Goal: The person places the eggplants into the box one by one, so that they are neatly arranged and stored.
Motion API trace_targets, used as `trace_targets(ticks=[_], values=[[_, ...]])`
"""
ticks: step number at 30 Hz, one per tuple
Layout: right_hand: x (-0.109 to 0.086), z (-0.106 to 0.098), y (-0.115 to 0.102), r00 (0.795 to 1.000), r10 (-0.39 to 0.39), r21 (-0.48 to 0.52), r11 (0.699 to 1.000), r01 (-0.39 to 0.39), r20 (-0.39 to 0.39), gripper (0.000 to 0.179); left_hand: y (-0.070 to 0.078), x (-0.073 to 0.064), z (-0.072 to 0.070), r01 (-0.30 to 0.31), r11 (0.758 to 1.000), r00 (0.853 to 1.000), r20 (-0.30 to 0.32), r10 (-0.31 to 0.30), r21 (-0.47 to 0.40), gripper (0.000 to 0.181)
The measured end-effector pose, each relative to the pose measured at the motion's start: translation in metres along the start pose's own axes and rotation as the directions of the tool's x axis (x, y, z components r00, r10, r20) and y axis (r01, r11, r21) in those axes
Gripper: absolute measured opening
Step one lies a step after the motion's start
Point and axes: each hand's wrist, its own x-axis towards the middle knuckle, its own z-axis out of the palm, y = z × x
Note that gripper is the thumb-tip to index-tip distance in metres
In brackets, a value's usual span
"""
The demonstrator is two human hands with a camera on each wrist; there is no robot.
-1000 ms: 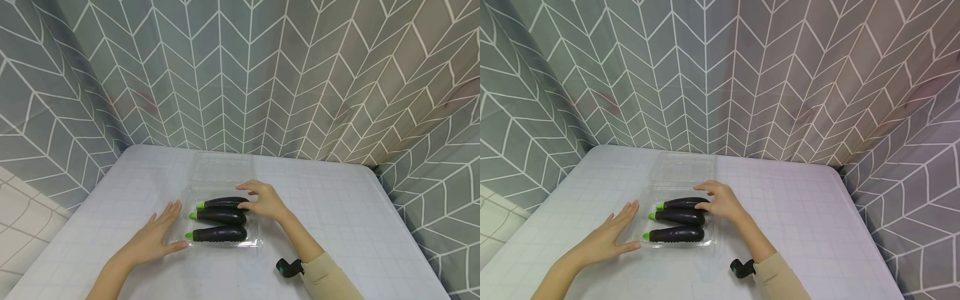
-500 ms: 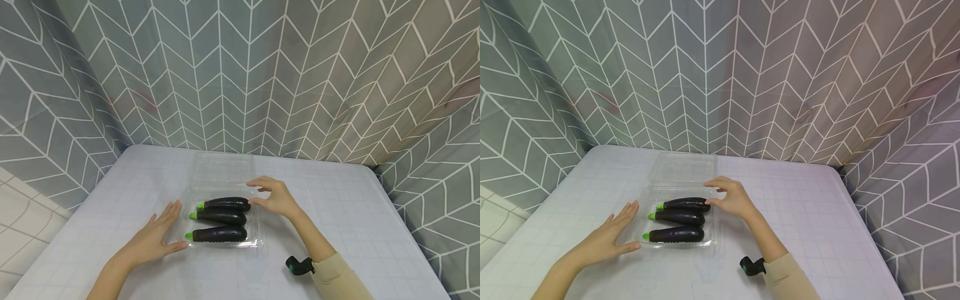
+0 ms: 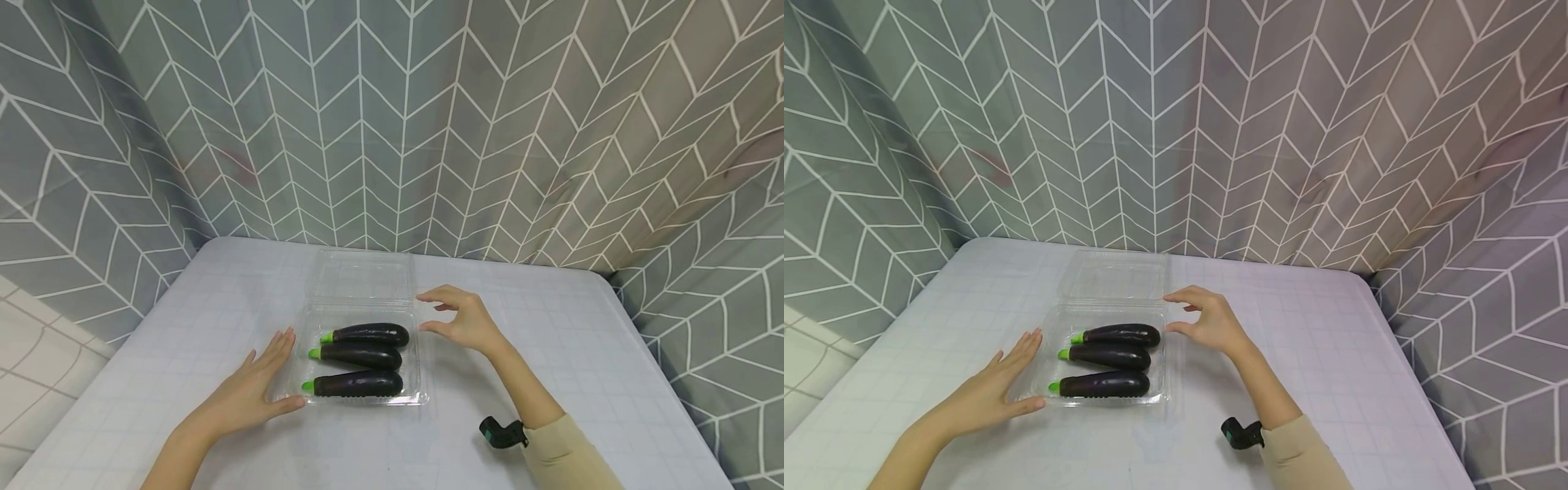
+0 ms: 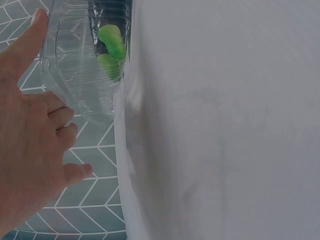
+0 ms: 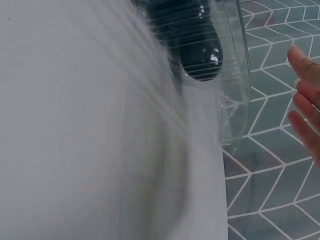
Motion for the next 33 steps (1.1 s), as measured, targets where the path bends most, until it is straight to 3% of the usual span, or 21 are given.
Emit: trace_targets(ticks=[10,15,24,33], values=[[0.007,-0.015,0.002,0.999,-0.035,-0.002,0.999,0.035,-0.031,0.051,0.001,-0.001,0.0,-0.007,1.0,1.0,-0.002,0.007,0.005,0.105],[0.013,-0.019,-0.014,1.0,-0.013,-0.031,0.999,0.012,-0.028,0.051,0.0,-0.001,0.0,-0.011,1.0,1.0,-0.003,0.01,-0.004,0.105],[0.019,-0.01,0.017,0.998,0.05,-0.177,0.983,-0.056,-0.042,0.056,0.001,-0.001,0.0,0.004,1.0,1.0,0.005,-0.004,-0.01,0.104],[0.027,0.001,0.028,0.991,0.135,-0.194,0.972,-0.136,-0.021,0.061,0.0,-0.001,0.001,0.005,1.0,1.0,0.01,-0.004,-0.006,0.105]])
